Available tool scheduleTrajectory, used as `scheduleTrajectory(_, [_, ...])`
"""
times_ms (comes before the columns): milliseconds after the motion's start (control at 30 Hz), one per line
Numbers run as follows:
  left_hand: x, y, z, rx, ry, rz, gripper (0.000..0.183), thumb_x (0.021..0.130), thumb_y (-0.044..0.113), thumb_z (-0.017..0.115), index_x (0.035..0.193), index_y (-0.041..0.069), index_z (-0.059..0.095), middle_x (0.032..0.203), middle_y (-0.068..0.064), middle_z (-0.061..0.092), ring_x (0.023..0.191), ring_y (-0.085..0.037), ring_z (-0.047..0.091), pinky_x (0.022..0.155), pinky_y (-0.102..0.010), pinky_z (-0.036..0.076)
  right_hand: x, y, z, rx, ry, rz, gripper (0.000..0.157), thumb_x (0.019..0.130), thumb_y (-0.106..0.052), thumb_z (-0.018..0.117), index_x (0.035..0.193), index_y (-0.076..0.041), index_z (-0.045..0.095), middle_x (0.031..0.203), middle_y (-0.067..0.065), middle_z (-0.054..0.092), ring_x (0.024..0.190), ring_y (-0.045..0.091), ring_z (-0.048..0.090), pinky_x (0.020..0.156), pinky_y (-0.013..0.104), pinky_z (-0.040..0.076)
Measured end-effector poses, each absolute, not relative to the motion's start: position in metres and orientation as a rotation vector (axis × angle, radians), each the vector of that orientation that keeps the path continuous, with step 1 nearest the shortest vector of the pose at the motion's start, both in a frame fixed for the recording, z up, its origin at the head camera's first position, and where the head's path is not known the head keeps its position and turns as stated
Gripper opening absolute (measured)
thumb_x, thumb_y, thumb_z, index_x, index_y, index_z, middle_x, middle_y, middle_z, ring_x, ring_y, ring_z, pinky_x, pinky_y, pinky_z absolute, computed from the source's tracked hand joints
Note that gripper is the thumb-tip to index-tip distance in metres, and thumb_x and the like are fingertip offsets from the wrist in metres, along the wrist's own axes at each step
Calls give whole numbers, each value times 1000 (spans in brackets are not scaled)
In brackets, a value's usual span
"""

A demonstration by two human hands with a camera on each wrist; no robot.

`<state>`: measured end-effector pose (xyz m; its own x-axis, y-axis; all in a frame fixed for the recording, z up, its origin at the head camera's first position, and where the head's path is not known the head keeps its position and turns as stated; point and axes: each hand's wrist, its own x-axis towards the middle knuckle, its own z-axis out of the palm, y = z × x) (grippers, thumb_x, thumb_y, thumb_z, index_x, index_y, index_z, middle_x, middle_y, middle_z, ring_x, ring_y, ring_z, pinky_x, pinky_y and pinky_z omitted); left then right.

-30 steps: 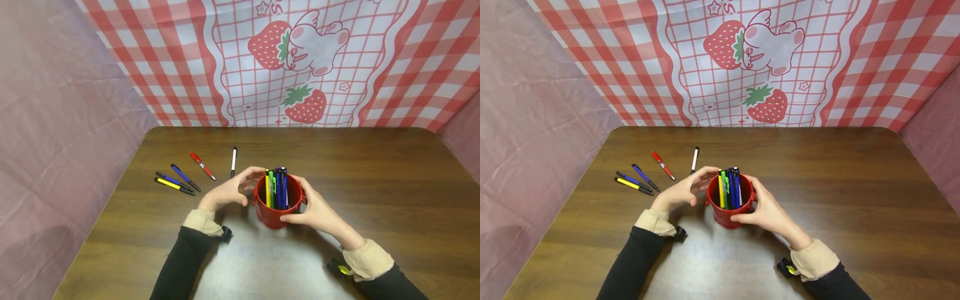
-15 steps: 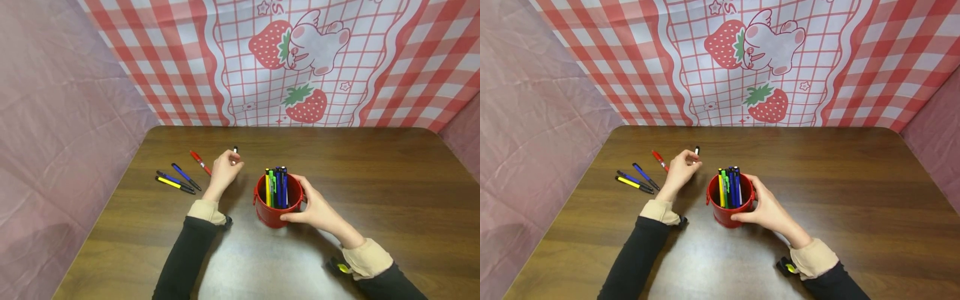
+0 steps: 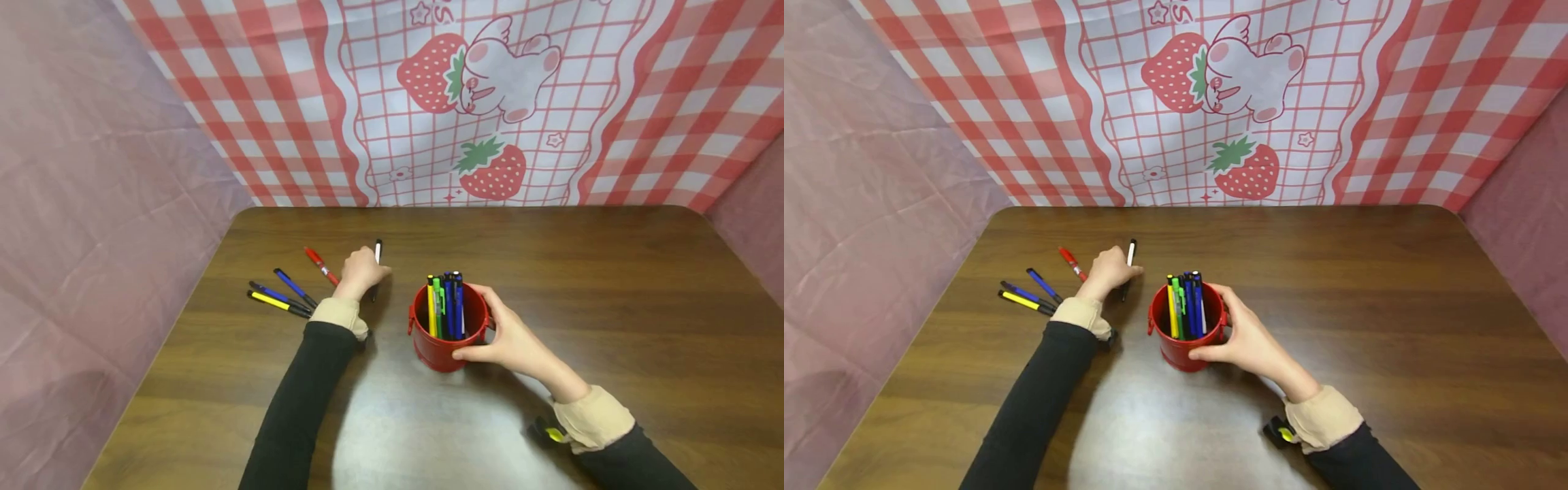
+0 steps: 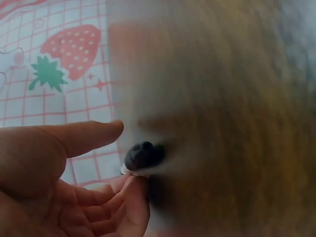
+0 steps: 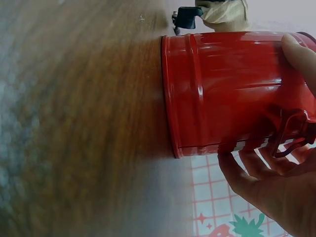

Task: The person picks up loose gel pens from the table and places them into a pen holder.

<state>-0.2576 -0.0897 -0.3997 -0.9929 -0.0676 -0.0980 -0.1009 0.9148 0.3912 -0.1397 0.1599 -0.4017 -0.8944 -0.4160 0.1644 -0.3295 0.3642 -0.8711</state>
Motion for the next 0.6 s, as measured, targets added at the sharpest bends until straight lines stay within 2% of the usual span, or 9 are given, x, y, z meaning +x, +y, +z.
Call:
scheduleTrajectory(267, [-264,-92,-401,-157,2966,587,31,80,19,61,99,-5,57,101,-24,63,92,-39,61,76,-45,50,-140,159,-402,-681,2511,-1593,90,60,-22,85,133,-16,33,128,-1,48,111,14,49,91,20,43])
scheduleTrajectory(600, [-259,-92,-400,-106,2982,603,29,80,17,59,97,-6,56,98,-23,62,92,-39,60,78,-44,49,-140,159,-402,-711,2508,-1613,90,60,-21,85,133,-15,34,128,0,48,110,12,50,91,19,42])
